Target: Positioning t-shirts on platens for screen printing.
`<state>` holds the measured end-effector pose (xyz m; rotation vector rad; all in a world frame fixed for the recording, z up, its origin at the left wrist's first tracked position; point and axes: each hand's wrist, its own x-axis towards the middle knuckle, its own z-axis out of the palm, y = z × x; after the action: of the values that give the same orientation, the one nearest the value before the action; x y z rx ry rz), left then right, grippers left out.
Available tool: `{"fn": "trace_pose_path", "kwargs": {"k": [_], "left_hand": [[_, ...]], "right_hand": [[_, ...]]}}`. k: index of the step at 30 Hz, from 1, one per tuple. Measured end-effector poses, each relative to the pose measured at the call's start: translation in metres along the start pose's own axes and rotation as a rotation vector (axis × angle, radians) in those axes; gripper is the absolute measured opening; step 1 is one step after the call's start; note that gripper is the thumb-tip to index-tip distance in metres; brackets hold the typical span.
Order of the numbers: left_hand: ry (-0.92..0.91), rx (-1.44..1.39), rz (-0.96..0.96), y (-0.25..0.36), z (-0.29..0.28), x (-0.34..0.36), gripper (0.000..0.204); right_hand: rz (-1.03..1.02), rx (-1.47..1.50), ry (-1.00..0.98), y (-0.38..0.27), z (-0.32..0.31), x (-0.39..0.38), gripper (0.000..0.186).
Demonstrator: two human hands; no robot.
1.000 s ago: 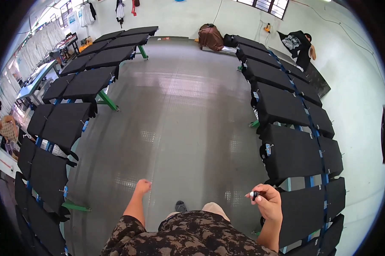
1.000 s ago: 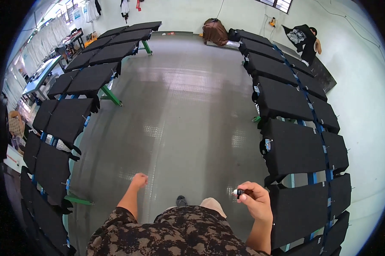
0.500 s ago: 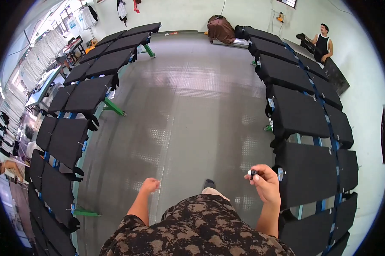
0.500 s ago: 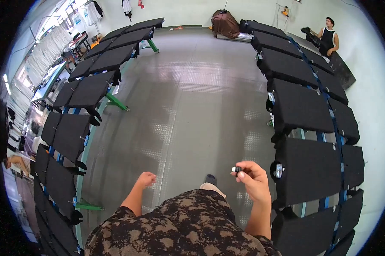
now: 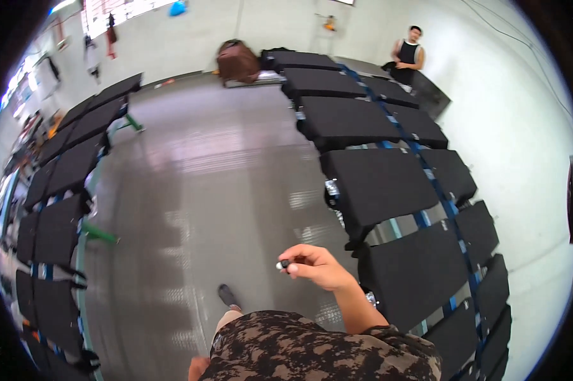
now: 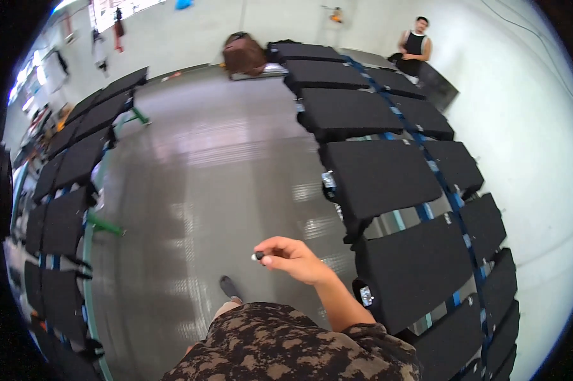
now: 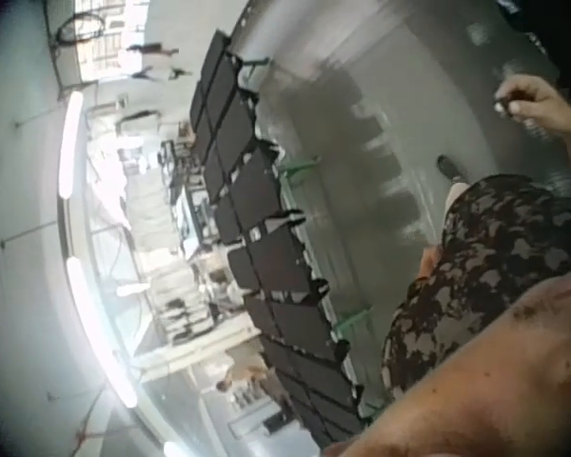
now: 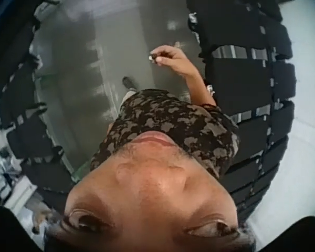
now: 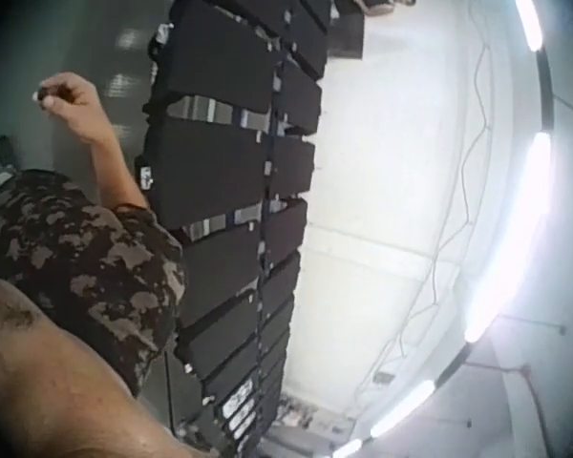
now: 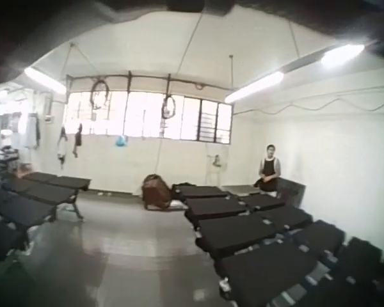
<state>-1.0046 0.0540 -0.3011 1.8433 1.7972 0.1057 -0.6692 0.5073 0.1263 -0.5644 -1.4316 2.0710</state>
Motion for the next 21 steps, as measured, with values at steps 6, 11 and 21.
{"fn": "trace_pose_path", "kwargs": {"k": [6, 11, 21], "left_hand": [[-0.007, -0.492, -0.402, -0.073, -0.046, 0.134, 0.016], [-0.196, -1.111, -1.180, -0.152, -0.150, 0.240, 0.018], [-0.113, -0.690, -0.405, -0.101, -0.386, 0.578, 0.013]], "right_hand": [[-0.040, -0.037, 0.157, -0.006, -0.021, 0.036, 0.021], [-0.146, -0.011, 0.384, -0.023, -0.014, 0.067, 0.021], [-0.252, -0.047, 1.068, -0.020, 0.048, 0.005, 0.023]]}}
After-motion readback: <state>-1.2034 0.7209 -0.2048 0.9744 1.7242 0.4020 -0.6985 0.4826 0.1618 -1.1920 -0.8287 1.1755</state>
